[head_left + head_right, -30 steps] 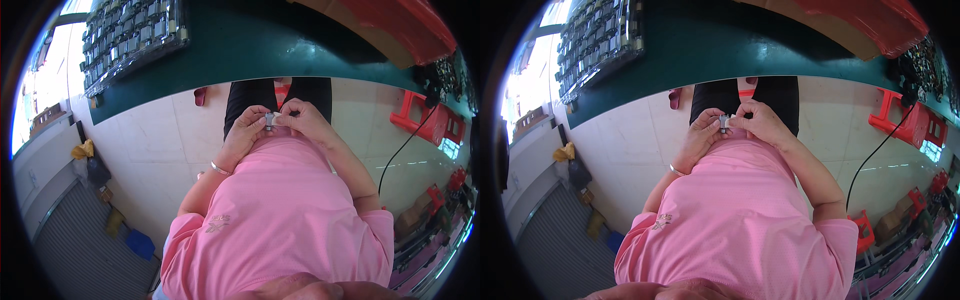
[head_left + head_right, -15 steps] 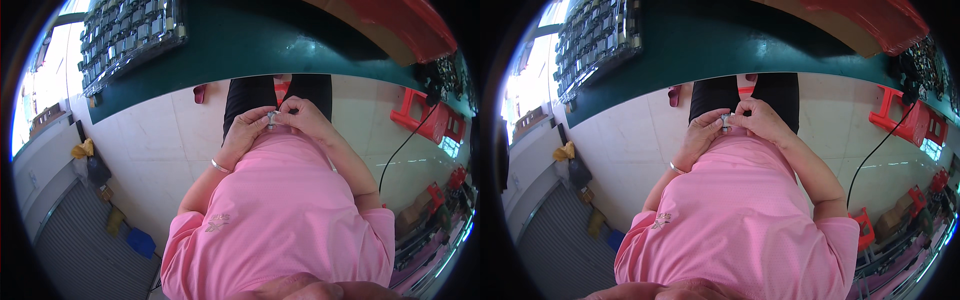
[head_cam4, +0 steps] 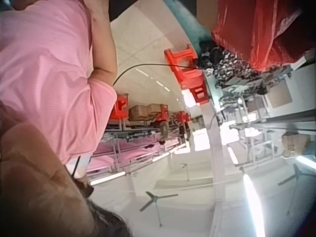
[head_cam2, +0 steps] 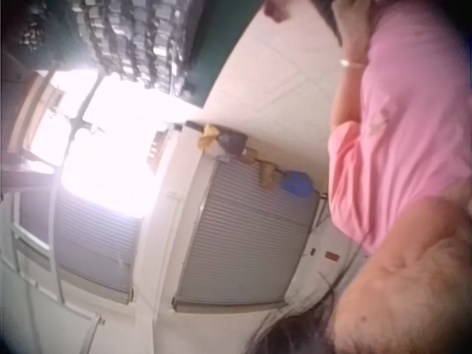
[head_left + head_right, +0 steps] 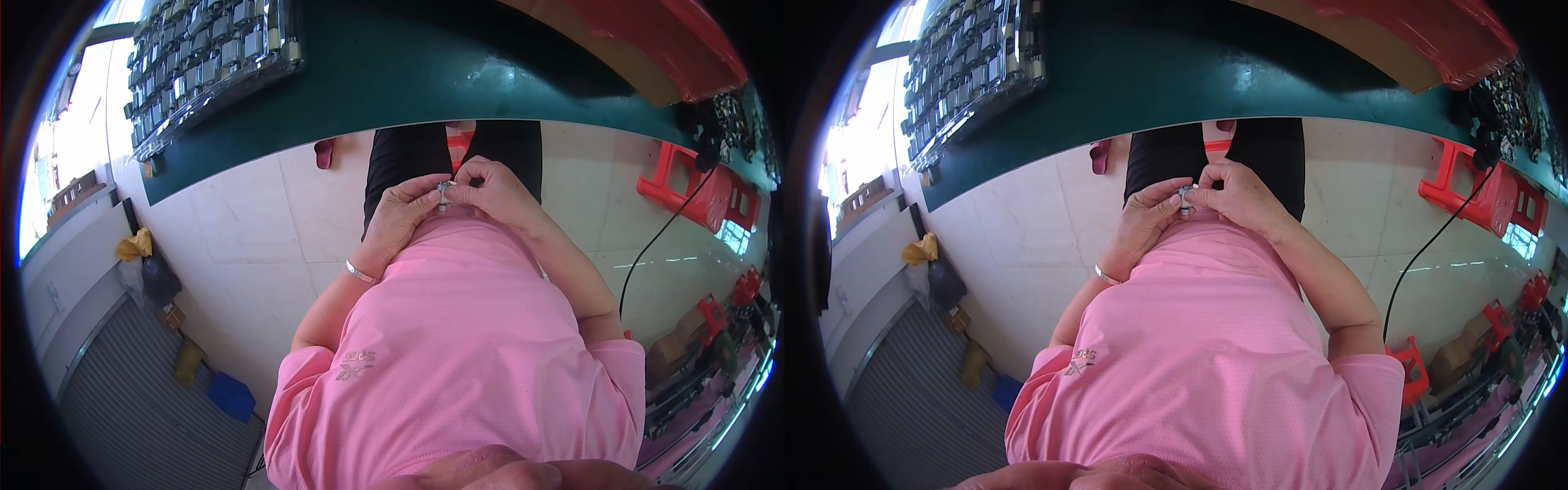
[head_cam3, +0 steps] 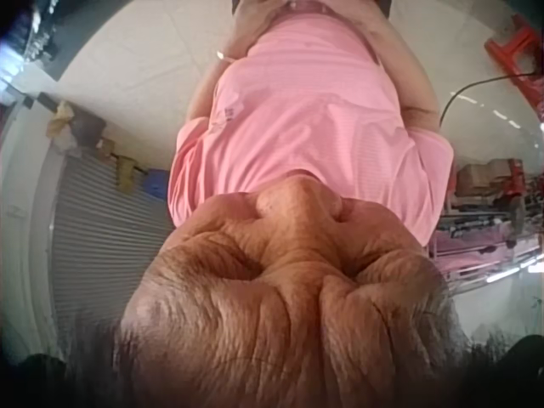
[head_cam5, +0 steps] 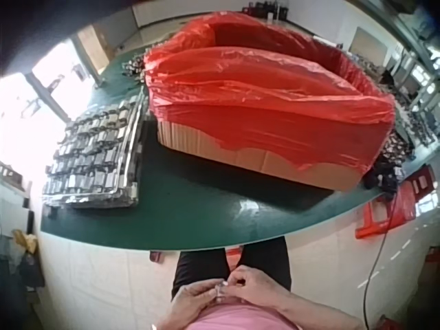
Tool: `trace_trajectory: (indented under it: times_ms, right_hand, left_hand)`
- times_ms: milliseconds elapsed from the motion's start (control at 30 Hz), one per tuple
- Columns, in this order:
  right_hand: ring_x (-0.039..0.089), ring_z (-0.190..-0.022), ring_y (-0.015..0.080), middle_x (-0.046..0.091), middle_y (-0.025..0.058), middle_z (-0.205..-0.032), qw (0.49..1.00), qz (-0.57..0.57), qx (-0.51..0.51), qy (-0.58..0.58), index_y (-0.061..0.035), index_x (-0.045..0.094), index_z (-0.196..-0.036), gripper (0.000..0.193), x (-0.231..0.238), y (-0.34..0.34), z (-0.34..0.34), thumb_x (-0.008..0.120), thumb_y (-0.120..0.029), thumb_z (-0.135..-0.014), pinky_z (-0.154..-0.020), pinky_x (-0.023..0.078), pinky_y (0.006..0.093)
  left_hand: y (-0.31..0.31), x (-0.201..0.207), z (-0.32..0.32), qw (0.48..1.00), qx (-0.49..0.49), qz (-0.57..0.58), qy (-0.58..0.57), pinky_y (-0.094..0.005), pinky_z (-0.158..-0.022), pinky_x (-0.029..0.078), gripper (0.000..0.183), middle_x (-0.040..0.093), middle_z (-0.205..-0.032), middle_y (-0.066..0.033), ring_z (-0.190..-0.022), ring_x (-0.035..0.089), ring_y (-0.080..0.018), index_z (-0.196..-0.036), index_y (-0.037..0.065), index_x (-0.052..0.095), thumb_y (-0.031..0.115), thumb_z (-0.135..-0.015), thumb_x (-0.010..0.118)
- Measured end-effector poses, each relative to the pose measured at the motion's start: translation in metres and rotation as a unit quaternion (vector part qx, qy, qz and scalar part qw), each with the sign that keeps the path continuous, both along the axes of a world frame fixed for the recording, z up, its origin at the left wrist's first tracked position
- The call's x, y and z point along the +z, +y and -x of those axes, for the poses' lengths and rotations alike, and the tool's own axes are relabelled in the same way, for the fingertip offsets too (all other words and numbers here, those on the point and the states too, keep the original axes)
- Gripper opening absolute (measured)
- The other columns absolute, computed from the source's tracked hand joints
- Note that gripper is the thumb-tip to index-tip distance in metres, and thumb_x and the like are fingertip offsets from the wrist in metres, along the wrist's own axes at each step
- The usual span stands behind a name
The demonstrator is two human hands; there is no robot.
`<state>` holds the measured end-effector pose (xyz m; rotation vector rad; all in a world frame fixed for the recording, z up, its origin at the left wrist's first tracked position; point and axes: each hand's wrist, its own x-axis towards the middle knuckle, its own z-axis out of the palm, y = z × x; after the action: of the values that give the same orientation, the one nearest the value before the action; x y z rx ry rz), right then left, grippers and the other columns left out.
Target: Applying small pieces of adhesive tape to the back of electronic components.
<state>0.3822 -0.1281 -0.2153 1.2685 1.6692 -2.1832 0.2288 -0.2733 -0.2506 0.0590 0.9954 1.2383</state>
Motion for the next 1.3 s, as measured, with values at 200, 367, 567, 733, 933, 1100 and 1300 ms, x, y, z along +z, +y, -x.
trace_trajectory:
  times_ms: [200, 367, 567, 733, 933, 1100, 1300]
  right_hand:
    - [0.058, -0.079, 0.0141, 0.057, 0.0033, -0.091, 0.991, -0.134, 0.024, -0.013, -0.0029, 0.063, -0.081, 0.023, -0.005, -0.009, 0.0, 0.079, -0.02, -0.084, -0.068, 0.047, 0.0298]
    - [0.059, -0.077, 0.0137, 0.057, 0.0046, -0.101, 0.981, -0.186, 0.039, 0.025, -0.0032, 0.062, -0.085, 0.02, -0.01, -0.012, -0.004, 0.075, -0.018, -0.088, -0.068, 0.049, 0.0287]
    - [0.06, -0.07, 0.0107, 0.053, 0.006, -0.11, 0.997, -0.052, 0.008, 0.056, -0.0026, 0.061, -0.093, 0.012, -0.002, -0.01, -0.008, 0.069, -0.011, -0.093, -0.06, 0.052, 0.0245]
    - [0.061, -0.069, 0.0111, 0.057, 0.0052, -0.106, 0.995, -0.086, 0.043, 0.02, -0.0028, 0.061, -0.095, 0.018, -0.008, -0.01, -0.006, 0.073, -0.015, -0.091, -0.061, 0.051, 0.0247]
    - [0.058, -0.065, 0.0102, 0.064, 0.0032, -0.078, 0.994, -0.108, 0.03, 0.003, -0.0025, 0.063, -0.088, 0.028, -0.009, -0.005, -0.004, 0.08, -0.025, -0.085, -0.062, 0.047, 0.0261]
    - [0.055, -0.064, 0.0092, 0.061, 0.0018, -0.066, 0.991, -0.089, 0.097, -0.004, -0.0029, 0.064, -0.074, 0.034, -0.011, 0.001, -0.007, 0.083, -0.03, -0.08, -0.062, 0.043, 0.0253]
    - [0.048, -0.05, 0.0131, 0.052, 0.0052, -0.052, 0.987, -0.138, 0.076, 0.042, -0.0032, 0.064, -0.064, 0.048, -0.009, 0.001, -0.005, 0.084, -0.045, -0.074, -0.052, 0.038, 0.0306]
  left_hand:
    - [-0.001, 0.003, -0.004, 0.999, 0.031, -0.012, -0.014, -0.0227, -0.083, 0.056, 0.03, 0.072, -0.104, -0.0073, -0.087, 0.067, -0.0094, -0.125, -0.001, 0.065, 0.009, -0.097, 0.064]
    - [0.0, -0.004, -0.004, 0.999, 0.005, -0.009, 0.049, -0.0232, -0.079, 0.055, 0.028, 0.072, -0.104, -0.007, -0.085, 0.067, -0.0104, -0.122, 0.0, 0.065, 0.011, -0.097, 0.065]
    - [0.0, 0.0, -0.005, 1.0, 0.023, -0.012, -0.004, -0.0235, -0.079, 0.054, 0.027, 0.07, -0.106, -0.0073, -0.085, 0.067, -0.0113, -0.124, 0.0, 0.065, 0.01, -0.099, 0.062]
    - [0.0, 0.002, -0.008, 0.999, 0.033, -0.014, 0.004, -0.024, -0.08, 0.055, 0.026, 0.07, -0.103, -0.0075, -0.086, 0.067, -0.0127, -0.123, 0.0, 0.064, 0.011, -0.099, 0.061]
    - [-0.008, -0.006, -0.005, 0.997, 0.06, -0.041, -0.034, -0.0276, -0.078, 0.057, 0.022, 0.07, -0.101, -0.0106, -0.084, 0.068, -0.0163, -0.118, -0.001, 0.064, 0.01, -0.099, 0.061]
    - [-0.007, 0.002, -0.001, 0.992, 0.058, -0.056, -0.095, -0.0321, -0.076, 0.059, 0.018, 0.071, -0.098, -0.0123, -0.081, 0.069, -0.0193, -0.112, -0.001, 0.067, 0.008, -0.097, 0.063]
    - [-0.008, 0.002, 0.006, 0.985, 0.052, -0.035, -0.162, -0.035, -0.078, 0.061, 0.015, 0.072, -0.099, -0.013, -0.083, 0.07, -0.0217, -0.108, 0.0, 0.07, 0.007, -0.097, 0.063]
